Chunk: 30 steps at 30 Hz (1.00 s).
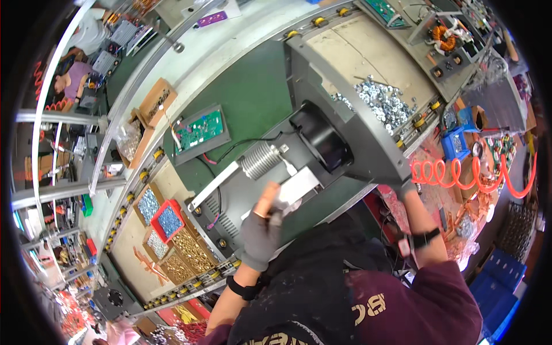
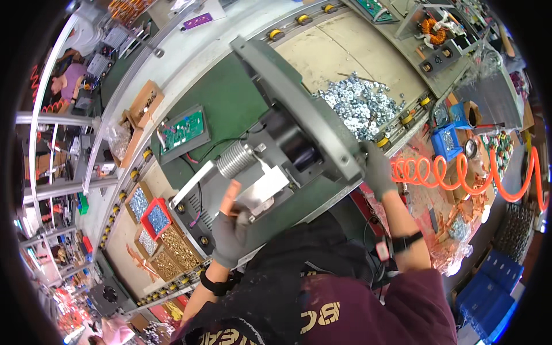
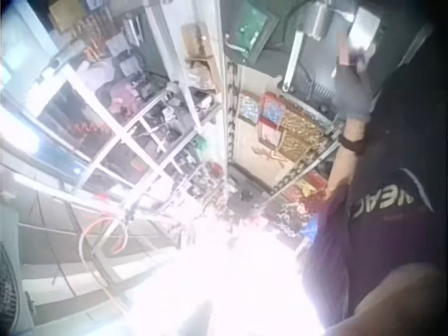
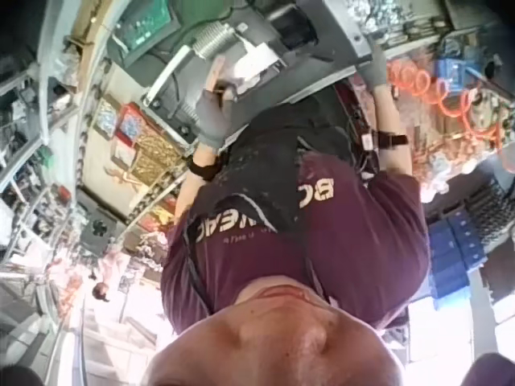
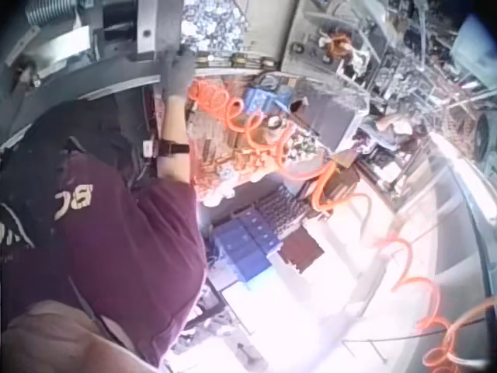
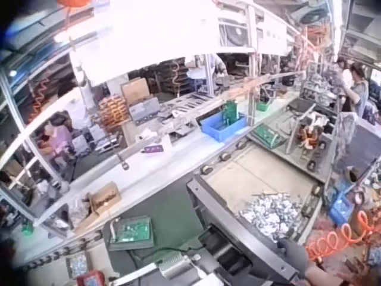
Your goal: Assembling the internal components of an electronic inverter by screwing together metal plates and connecting circuit boards.
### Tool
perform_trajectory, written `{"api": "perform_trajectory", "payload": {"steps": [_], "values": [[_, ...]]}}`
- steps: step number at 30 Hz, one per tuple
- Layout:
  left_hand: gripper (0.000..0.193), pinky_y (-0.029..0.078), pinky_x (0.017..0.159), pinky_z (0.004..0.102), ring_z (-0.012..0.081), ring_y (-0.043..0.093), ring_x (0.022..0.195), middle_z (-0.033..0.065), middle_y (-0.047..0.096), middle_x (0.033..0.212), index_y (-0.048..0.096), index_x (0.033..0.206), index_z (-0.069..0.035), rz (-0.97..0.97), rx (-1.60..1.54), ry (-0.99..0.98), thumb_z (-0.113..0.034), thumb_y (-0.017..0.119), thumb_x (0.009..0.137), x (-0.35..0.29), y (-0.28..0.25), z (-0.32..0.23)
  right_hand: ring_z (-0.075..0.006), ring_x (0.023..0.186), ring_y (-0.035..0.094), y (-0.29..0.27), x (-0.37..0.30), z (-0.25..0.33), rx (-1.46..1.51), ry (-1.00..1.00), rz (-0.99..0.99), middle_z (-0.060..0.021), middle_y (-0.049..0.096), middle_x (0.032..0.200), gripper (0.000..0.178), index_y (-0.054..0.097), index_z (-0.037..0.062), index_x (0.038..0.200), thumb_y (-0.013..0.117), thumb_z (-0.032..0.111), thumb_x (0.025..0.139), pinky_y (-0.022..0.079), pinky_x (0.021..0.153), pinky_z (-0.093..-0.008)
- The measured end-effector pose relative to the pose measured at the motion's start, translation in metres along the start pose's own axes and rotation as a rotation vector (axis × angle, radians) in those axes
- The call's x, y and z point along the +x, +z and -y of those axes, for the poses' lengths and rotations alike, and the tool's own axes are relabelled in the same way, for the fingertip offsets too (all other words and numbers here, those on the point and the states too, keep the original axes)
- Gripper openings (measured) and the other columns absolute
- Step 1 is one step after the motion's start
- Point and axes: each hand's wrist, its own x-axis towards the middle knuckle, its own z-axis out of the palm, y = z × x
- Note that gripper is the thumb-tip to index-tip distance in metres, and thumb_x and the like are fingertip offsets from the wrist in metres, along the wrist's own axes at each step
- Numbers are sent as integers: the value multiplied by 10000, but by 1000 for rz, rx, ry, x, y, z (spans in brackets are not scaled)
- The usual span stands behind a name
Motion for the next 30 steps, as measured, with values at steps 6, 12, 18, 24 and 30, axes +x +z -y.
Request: {"api": "perform_trajectory", "payload": {"steps": [6,12,18,24,30], "values": [[239,470,598,313,181,612,651,118,627,746,559,937,-10,67,-59,-259,-246,570,897,11,-13,12,-395,879,566,44,42,-19,-173,297,42,-209,597,910,388,620,33,854,483,395,886,447,757,-470],[382,468,653,346,259,615,716,147,642,805,568,967,18,73,189,-290,-356,513,915,-11,-53,37,-358,853,586,39,50,22,-309,57,276,-196,602,873,379,627,51,806,518,410,860,463,714,-459],[337,470,648,356,279,615,698,155,629,764,568,921,12,18,273,-158,-322,527,902,-68,-100,70,-345,756,605,67,113,48,-33,-48,179,-132,589,843,197,608,97,841,548,284,856,479,673,-444],[321,471,648,358,286,619,703,162,627,762,568,914,7,81,350,-181,-312,535,895,-80,-128,80,-305,852,617,123,171,52,-391,-416,267,-135,565,1031,240,588,100,1039,523,67,809,501,756,-400],[306,472,648,360,292,623,707,169,626,760,568,907,3,58,454,-243,-301,542,887,-56,-146,87,-318,944,622,130,177,89,-506,-246,491,-157,561,1110,333,568,93,1093,487,-22,792,507,779,-420]]}}
